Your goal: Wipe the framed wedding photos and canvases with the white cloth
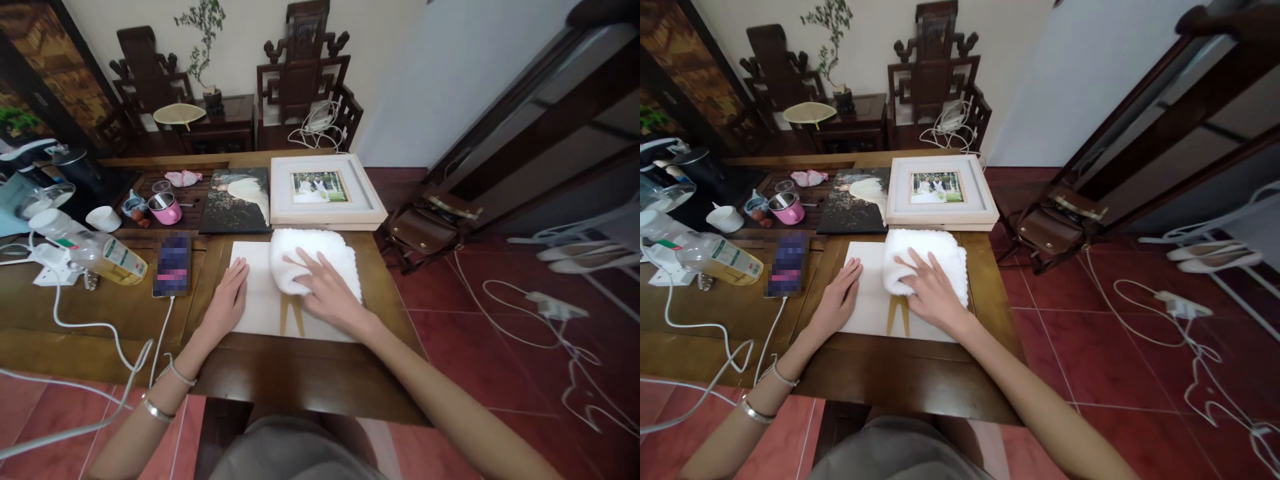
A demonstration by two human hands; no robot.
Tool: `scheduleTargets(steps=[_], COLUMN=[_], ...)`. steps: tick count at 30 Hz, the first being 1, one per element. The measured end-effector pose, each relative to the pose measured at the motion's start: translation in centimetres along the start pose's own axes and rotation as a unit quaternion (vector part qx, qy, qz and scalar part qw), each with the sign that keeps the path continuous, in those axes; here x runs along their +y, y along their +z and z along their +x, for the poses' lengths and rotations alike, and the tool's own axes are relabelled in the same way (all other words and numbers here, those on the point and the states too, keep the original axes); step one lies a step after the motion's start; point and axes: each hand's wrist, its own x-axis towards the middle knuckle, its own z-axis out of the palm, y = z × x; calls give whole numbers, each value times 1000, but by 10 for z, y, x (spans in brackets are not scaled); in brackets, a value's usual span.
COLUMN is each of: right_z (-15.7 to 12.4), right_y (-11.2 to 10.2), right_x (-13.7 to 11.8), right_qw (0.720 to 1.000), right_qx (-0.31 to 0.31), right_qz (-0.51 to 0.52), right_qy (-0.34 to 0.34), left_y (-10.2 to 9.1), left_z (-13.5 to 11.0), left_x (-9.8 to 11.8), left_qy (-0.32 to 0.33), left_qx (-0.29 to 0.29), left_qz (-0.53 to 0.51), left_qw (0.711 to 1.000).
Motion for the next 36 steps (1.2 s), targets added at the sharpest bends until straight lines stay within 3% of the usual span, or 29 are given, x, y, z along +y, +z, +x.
scheduleTargets(steps=[2,5,10,15,19,23,27,32,36], right_z=[17,22,-16,-56,-71,-75,-83,-112,-118], right_y=[8,21,26,8,-5,-7,-3,-4,-10], right_x=[-15,-46,-81,-61,-23,6,0,-32,-23], right_qw=[999,998,982,982,990,995,997,999,997], right_qx=[-7,-32,-85,-78,-8,58,62,-8,-13], right_qz=[-30,-51,7,74,89,65,31,26,49], right_qy=[13,-29,-166,-158,-106,-43,-21,-42,-65], left_y=[-3,-8,-10,-7,-5,-4,-4,-5,-6], left_z=[0,0,-1,1,3,3,2,3,3], left_x=[3,5,2,2,0,-1,2,5,5], left_qy=[-13,-76,-133,-92,-43,-19,-14,-23,-15], left_qx=[11,62,131,86,38,29,24,3,-30], left_qz=[-19,-69,-153,-98,-34,-12,-1,19,38], left_qw=[1000,993,970,987,998,999,1000,1000,999])
